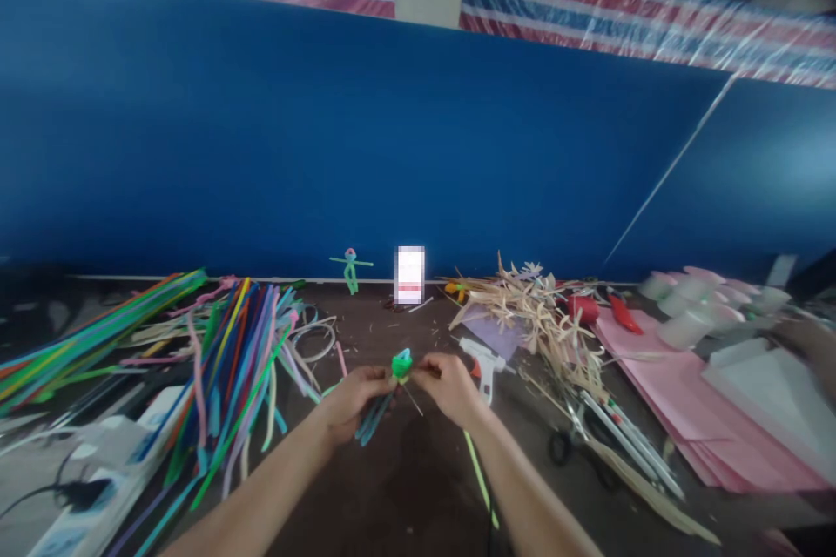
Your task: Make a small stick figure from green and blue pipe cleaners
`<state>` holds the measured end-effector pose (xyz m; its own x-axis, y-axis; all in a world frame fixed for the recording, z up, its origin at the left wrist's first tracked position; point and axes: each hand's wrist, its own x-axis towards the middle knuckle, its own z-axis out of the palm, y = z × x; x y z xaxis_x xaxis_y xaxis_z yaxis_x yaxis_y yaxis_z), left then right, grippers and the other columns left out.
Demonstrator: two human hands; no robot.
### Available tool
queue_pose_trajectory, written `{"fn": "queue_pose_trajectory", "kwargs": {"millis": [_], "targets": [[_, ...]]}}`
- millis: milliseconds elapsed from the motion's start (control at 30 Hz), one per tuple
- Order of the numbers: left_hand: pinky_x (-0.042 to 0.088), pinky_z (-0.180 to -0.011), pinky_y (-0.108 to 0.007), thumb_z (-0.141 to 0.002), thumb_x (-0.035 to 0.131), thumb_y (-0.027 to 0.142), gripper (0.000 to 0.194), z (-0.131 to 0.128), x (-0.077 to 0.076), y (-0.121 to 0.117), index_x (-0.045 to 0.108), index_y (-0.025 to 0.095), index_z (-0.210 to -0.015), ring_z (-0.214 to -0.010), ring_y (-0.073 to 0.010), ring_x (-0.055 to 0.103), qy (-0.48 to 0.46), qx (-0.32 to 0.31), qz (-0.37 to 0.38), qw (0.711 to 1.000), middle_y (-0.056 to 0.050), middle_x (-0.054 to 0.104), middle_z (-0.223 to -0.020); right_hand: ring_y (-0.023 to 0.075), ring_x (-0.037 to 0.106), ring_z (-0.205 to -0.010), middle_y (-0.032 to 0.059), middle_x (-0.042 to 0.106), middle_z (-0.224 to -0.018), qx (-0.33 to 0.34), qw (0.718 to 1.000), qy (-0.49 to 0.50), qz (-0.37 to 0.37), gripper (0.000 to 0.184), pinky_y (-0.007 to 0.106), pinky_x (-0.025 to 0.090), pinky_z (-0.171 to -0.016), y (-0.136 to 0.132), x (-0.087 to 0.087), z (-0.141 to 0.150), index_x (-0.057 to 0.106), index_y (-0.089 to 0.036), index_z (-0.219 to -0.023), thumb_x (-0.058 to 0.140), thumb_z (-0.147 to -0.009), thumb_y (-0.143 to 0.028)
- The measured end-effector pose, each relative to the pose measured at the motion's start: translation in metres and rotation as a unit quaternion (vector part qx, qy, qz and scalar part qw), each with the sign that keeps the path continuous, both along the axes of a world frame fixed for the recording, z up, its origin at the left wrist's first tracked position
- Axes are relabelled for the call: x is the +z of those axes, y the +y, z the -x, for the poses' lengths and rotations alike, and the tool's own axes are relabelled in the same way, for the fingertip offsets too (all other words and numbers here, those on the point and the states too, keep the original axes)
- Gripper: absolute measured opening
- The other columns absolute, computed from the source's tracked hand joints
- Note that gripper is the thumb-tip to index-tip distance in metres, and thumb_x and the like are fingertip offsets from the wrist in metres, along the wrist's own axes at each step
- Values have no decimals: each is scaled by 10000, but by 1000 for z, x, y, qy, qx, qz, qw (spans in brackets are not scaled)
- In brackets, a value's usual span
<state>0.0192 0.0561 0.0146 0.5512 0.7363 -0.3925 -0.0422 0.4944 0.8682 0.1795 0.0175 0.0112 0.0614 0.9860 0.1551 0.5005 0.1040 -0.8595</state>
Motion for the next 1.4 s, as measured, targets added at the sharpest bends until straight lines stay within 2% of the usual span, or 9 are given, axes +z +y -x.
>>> {"fn": "queue_pose_trajectory", "kwargs": {"millis": [167, 400, 600, 700, 833, 1033, 1133, 1267, 1400], "targets": [[445, -509, -224, -566, 690, 183, 163, -1, -3, -4, 570, 136, -665, -494, -96, 542, -68, 66, 67, 993, 4, 597, -596, 84, 401, -484, -26, 475, -510, -11, 999, 36, 17, 282, 183, 283, -466, 3, -12, 10, 599, -126, -625, 449, -773, -312], [411, -493, -178, -540, 710, 173, 181, -11, -8, -5, 577, 137, -658, -510, -76, 544, -108, 122, 54, 985, 23, 602, -593, 89, 405, -488, -12, 476, -508, -44, 999, -17, -2, 304, 189, 260, -457, -4, -17, 24, 520, -150, -554, 380, -800, -259], [416, -527, -183, -521, 713, 180, 191, -17, -11, -7, 577, 149, -651, -517, -71, 535, -115, 156, 75, 978, 37, 588, -581, 91, 401, -484, -12, 455, -484, -68, 995, 67, 9, 363, 191, 255, -442, -2, -28, 30, 502, -151, -505, 396, -794, -344], [410, -522, -198, -522, 713, 240, 214, -19, -15, -8, 566, 144, -645, -496, -81, 519, -109, 161, 34, 980, 36, 562, -546, 73, 353, -411, -31, 399, -416, -70, 981, 163, 72, 405, 194, 232, -404, -2, -30, 34, 485, -147, -466, 425, -769, -409], [395, -514, -215, -562, 677, 353, 261, -19, -19, -8, 565, 144, -671, -515, -110, 523, -38, 165, -108, 980, 26, 566, -567, 43, 208, -287, -81, 289, -327, -54, 934, 302, 186, 390, 190, 140, -325, -10, -22, 40, 438, -169, -483, 426, -757, -448], [388, -532, -215, -641, 604, 409, 298, -18, -20, -6, 576, 122, -717, -533, -119, 522, 44, 187, -232, 953, -3, 577, -580, 30, 206, -272, -95, 358, -380, 20, 861, 447, 242, 277, 164, 158, -303, -20, -11, 43, 499, -164, -653, 482, -724, -431], [394, -534, -215, -647, 593, 403, 289, -17, -19, -5, 574, 125, -723, -557, -128, 530, 53, 188, -251, 948, -10, 581, -590, 30, 230, -280, -95, 376, -407, 6, 890, 397, 226, 236, 169, 167, -316, -19, -13, 44, 492, -165, -663, 520, -691, -398], [395, -511, -215, -648, 581, 389, 273, -13, -19, -3, 578, 130, -735, -551, -133, 528, 96, 171, -281, 940, -4, 575, -585, 53, 329, -380, -63, 392, -434, -18, 984, 152, 93, 176, 186, 208, -394, -22, -10, 40, 503, -158, -561, 515, -694, -273], [379, -466, -210, -633, 577, 388, 281, -10, -17, -1, 587, 132, -747, -521, -134, 515, 130, 154, -271, 941, 9, 550, -543, 97, 453, -506, -10, 556, -557, -63, 996, -65, -25, 114, 202, 281, -499, -25, 6, 29, 600, -181, -644, 507, -705, -203]]}}
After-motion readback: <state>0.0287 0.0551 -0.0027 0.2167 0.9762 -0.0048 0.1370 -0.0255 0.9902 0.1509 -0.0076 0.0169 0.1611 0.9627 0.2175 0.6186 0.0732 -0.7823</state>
